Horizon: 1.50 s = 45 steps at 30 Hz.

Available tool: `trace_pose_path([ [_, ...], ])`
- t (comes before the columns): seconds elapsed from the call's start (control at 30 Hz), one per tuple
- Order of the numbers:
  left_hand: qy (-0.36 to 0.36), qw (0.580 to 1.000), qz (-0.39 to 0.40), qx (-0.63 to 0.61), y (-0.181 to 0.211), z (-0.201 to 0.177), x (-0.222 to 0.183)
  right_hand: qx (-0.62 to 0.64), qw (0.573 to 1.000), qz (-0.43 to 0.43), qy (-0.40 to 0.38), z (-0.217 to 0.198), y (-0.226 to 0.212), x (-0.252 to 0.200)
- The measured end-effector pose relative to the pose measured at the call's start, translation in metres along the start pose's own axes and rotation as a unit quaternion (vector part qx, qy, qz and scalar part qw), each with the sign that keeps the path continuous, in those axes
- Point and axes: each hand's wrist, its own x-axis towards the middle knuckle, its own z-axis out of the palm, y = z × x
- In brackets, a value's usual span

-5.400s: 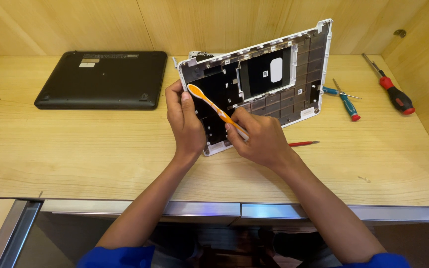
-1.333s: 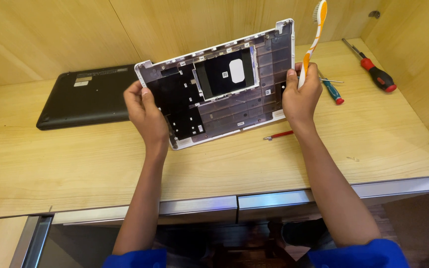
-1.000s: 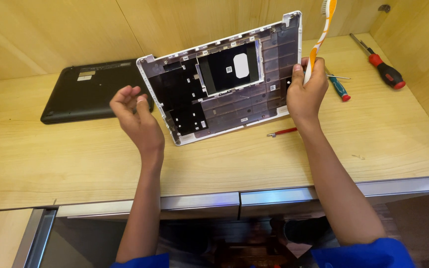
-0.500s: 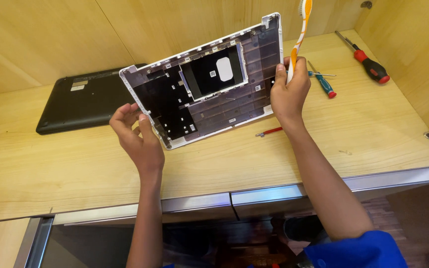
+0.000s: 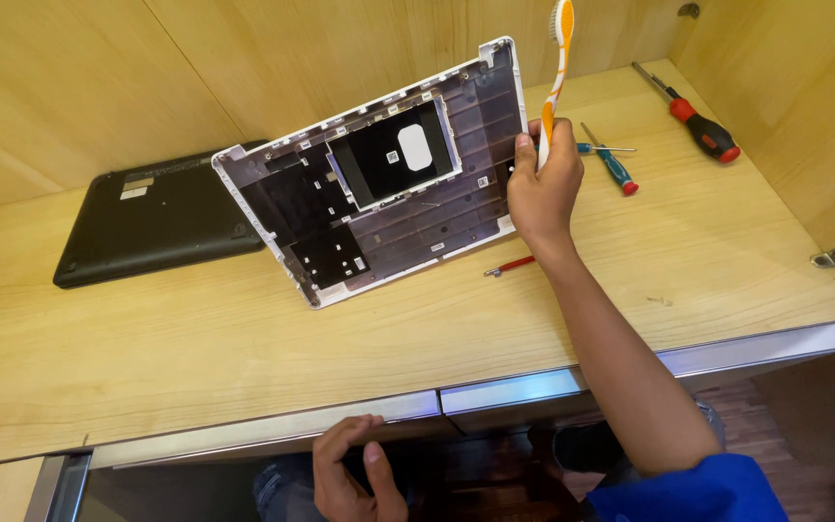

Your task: Disassembling a laptop, cleaning the internal casing with a toothbrush, and manipulating internal components.

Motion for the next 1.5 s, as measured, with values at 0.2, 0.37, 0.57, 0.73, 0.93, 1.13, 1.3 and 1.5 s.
trace_pose_path([
  [0.2,0.02,0.998,0.045,0.033,-0.015,-0.015,0.012,0.004,1.0,-0.006,0.004,0.0,0.003,-0.001],
  [0.37,-0.029,0.993,0.055,0.101,-0.011,-0.023,0.078,0.009,1.0,0.003,-0.001,-0.001,0.002,-0.002],
  [0.57,-0.151,0.987,-0.038,0.044,-0.031,0.008,0.175,0.018,1.0,-0.018,0.007,-0.001,0.003,-0.006],
  [0.73,-0.163,0.972,-0.129,-0.111,-0.083,0.065,0.222,-0.01,0.999,-0.041,0.023,-0.004,-0.003,-0.008],
  [0.93,-0.119,0.982,-0.069,-0.128,-0.094,0.106,0.24,-0.036,0.997,-0.014,0.065,-0.005,0.01,0.0],
  [1.13,-0.161,0.979,-0.027,-0.125,-0.108,0.114,0.223,-0.025,0.998,-0.003,0.056,-0.006,0.014,0.001],
  [1.3,-0.104,0.984,-0.033,-0.138,-0.143,0.148,0.237,-0.022,0.998,-0.012,0.064,-0.009,0.013,0.008],
  [1.5,-0.126,0.973,-0.003,-0.194,-0.149,0.144,0.232,-0.061,0.993,-0.073,0.07,-0.018,-0.005,0.005],
])
